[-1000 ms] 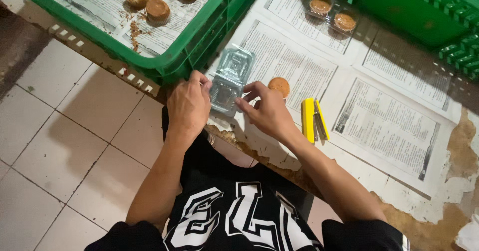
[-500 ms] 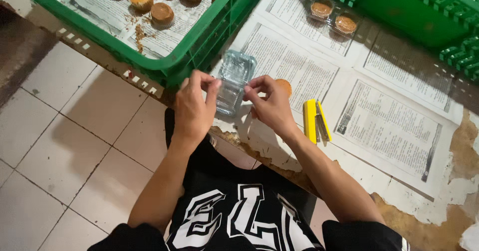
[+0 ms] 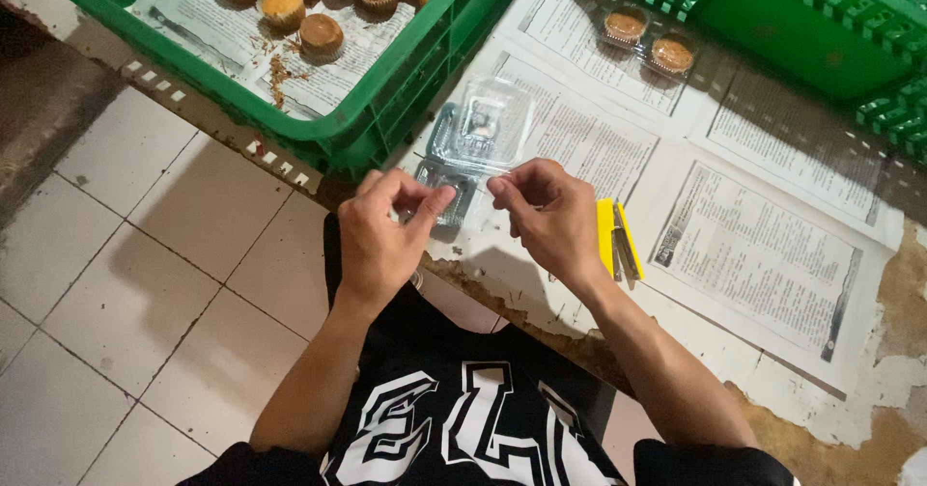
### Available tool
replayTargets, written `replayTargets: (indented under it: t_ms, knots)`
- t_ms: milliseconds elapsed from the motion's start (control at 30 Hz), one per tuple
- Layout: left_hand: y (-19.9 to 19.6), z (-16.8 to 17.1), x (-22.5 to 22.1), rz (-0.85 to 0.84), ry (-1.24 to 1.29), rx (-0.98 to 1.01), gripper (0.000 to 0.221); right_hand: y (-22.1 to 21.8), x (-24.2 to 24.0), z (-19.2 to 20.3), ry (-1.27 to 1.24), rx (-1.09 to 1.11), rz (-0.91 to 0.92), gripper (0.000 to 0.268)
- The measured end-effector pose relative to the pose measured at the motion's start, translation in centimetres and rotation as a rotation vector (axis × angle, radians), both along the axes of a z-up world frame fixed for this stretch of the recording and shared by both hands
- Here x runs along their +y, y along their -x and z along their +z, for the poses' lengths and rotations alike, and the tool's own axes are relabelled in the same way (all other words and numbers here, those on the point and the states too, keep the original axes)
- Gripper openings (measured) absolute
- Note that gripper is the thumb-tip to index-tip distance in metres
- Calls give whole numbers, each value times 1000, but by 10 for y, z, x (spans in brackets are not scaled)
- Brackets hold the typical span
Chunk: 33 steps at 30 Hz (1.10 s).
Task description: The person places individual muffins into clear plastic containers, closes the lids, and staples them shut using a yellow stapler before placing the finished packages into a green crate.
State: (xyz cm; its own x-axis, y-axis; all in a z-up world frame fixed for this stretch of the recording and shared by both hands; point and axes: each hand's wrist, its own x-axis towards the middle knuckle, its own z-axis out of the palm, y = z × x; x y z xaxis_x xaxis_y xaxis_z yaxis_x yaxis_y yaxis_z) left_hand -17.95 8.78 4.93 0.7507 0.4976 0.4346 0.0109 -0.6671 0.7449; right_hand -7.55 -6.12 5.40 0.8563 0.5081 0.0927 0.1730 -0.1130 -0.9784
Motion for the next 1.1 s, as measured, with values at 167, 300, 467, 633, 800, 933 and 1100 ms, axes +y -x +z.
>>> replayTargets:
  t_ms: [167,300,467,633,800,933,1100]
  knots:
    - [-2,10,-3,-170,278,-13,19,-1,-1,6,69,-62,17,15]
    - [-3,0,2,-41,226,-8,9,1,1,4,21,11,53,16]
    - [-8,1,6,-224,482,74,36,-10,-7,-3,85,-34,116,18]
    - [-18,-6,-3,-232,912,-30,44,-23,-13,-1,269,-97,292,15]
    - [-14,4,-1,-230,1020,46,41,-69,-39,-3,322,-327,271,27]
    - [-12,-4,3,-382,1274,75,35,-62,-37,30,692,-287,387,87]
    - [-11,-2,-4,-351,1294,82,33,-71,-39,-4,710,-494,491,88]
